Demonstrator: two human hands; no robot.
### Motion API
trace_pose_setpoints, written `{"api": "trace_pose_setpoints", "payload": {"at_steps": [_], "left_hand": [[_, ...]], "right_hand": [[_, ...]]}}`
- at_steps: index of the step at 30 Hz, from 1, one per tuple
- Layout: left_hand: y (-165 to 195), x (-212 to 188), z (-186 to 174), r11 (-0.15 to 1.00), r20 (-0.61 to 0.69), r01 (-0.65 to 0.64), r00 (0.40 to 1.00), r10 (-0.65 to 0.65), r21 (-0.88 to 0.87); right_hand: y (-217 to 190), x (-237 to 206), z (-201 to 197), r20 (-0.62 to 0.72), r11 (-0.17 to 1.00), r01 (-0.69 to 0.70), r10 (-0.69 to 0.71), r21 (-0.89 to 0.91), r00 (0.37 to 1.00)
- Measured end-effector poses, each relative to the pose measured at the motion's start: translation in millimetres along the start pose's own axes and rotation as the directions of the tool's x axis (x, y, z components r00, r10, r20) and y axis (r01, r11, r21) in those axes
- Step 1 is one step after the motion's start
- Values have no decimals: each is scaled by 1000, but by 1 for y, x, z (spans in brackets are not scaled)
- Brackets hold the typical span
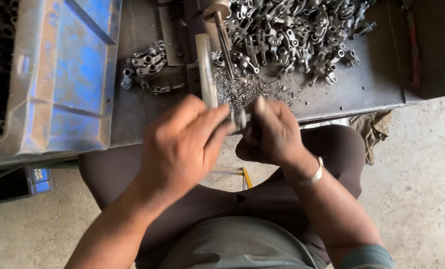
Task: The person repeatedly picks up small metal parts from a pile, presses them against a rotating grinding wheel to deburr or smooth edges, and places the finished parts into a blue bin. The process is continuous and repetitive throughout the clip.
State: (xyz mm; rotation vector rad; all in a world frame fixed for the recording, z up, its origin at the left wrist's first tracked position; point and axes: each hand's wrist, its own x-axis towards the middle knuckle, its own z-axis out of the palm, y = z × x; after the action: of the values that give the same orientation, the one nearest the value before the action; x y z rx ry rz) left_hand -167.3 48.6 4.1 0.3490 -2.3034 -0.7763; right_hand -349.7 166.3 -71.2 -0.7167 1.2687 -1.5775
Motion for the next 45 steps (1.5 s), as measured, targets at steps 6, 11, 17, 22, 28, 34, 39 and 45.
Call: {"api": "trace_pose_setpoints", "payload": {"at_steps": [6, 11, 17, 22, 28, 34, 39, 45], "left_hand": [[-35, 27, 5, 998, -80, 0, 997, 5, 65], [-46, 28, 5, 999, -115, 27, 993, -24, 22], [-57, 36, 7, 1000, -136, 7, 991, -6, 6], [-66, 31, 13, 999, -159, -6, 987, 1, -37], [-59, 37, 19, 997, -232, -38, 971, 53, 69], [-50, 43, 20, 995, -181, -29, 982, 46, 93], [-39, 41, 26, 993, -183, -91, 978, 102, 68], [-14, 3, 20, 999, -162, -41, 986, 46, 36]], "right_hand": [[0, 54, 11, -57, 977, 64, -54, 201, 997], [-6, 51, 24, -156, 998, 12, -1, 67, 988], [-8, 69, 20, -111, 975, 135, -156, -176, 982], [8, 79, 11, -99, 906, 291, -334, -308, 937], [12, 98, 8, -37, 839, 470, -497, -276, 867], [3, 90, 16, -142, 973, 230, -228, -2, 963], [-1, 72, 23, -117, 979, 142, -126, 149, 985], [13, 29, -11, -143, 947, 215, -253, -238, 957]]}}
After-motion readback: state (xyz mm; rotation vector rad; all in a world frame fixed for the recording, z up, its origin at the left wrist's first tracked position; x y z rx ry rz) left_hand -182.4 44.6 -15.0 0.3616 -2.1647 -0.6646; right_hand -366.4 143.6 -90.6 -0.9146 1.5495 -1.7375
